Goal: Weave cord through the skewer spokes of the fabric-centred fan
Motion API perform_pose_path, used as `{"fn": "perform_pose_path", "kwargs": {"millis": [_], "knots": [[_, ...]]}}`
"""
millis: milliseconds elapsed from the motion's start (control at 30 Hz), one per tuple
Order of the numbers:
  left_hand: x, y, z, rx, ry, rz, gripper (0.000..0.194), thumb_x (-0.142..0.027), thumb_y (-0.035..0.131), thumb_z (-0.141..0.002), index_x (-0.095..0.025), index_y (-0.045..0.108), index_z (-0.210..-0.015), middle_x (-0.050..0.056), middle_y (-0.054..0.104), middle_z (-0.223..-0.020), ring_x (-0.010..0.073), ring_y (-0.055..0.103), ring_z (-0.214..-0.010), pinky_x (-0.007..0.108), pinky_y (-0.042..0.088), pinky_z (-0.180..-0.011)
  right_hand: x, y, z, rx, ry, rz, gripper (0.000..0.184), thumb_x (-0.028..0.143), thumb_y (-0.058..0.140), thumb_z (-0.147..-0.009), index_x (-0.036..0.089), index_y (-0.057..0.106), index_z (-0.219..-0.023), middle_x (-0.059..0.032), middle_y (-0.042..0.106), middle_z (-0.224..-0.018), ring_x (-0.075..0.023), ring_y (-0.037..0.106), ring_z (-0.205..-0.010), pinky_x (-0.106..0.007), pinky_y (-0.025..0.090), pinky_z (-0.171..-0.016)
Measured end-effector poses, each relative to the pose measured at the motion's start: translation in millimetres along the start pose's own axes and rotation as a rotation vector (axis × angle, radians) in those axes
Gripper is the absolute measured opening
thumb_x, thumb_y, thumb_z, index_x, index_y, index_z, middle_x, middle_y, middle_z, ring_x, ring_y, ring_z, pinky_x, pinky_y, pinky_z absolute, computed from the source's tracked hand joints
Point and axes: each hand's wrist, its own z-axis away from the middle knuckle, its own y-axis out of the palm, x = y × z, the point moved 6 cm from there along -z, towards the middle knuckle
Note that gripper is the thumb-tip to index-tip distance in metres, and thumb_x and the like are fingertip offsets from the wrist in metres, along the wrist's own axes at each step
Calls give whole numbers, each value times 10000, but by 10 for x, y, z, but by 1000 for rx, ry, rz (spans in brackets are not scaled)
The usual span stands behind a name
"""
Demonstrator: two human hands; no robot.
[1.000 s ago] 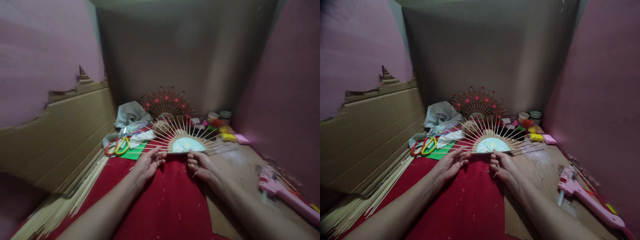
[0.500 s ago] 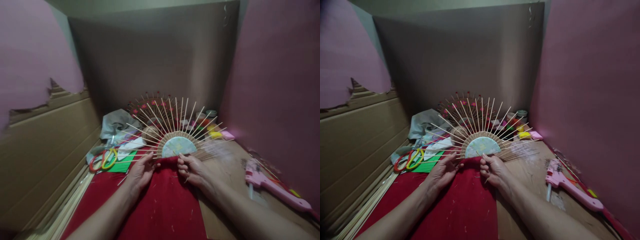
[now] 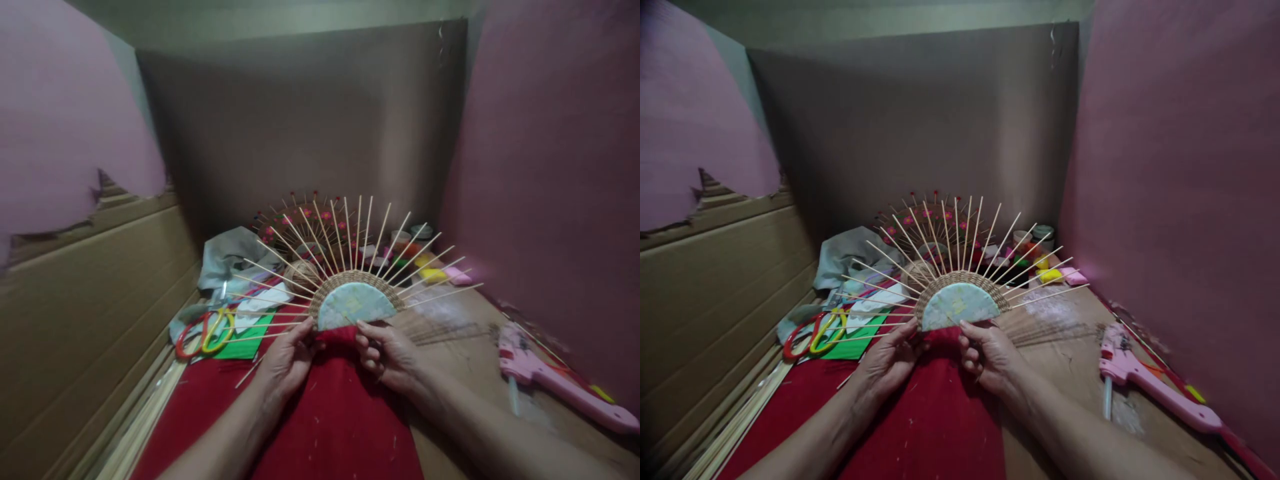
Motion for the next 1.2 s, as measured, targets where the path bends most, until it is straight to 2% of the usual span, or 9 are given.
{"fn": "perform_pose_path", "kwargs": {"millis": [167,333,467,667,833,967,1200], "knots": [[-50,-14,10,12,26,-20,118,-57,625,-703,-132,604,-793,27,658,-720,150,617,-616,282,511,-548,41,-23,30,-61,-31,-23,283,271,716,-644,159,455,-649,39,518,-480,-15,294,-333,-141,176,-317],[-99,-34,-11,69,50,-58,111,-87,655,-689,-115,617,-789,51,665,-775,167,622,-674,273,504,-540,84,-73,9,-124,-64,-48,309,338,704,-657,186,436,-670,41,515,-451,-30,297,-327,-149,196,-328],[-98,4,22,88,39,-70,167,-92,664,-679,-126,623,-838,62,668,-833,179,621,-719,279,500,-561,77,-65,14,-97,-58,-46,303,319,711,-657,177,444,-667,41,520,-458,-23,299,-331,-141,196,-332],[4,72,106,102,-16,-117,130,-148,662,-708,-70,643,-810,93,662,-779,164,589,-640,261,460,-505,5,-27,38,-86,-12,-2,326,375,706,-654,165,456,-648,43,516,-467,-17,283,-328,-146,180,-325],[-26,37,78,92,-2,-62,142,-131,682,-684,-86,652,-816,73,664,-778,148,579,-611,262,467,-516,95,-19,46,-85,-186,137,320,392,685,-663,151,484,-598,58,427,-395,-33,303,-337,-166,180,-327],[-101,8,53,93,14,-71,145,-136,688,-679,-81,645,-806,79,667,-812,154,585,-630,264,473,-519,163,-65,55,-155,-270,109,328,400,699,-638,157,484,-586,60,425,-392,-41,322,-339,-167,178,-319],[-72,-55,69,28,-30,-38,176,-148,706,-665,-84,623,-806,39,635,-705,112,538,-515,252,446,-455,130,-34,38,-147,-215,19,316,368,731,-621,164,490,-617,61,441,-397,-41,336,-343,-155,188,-318]]}}
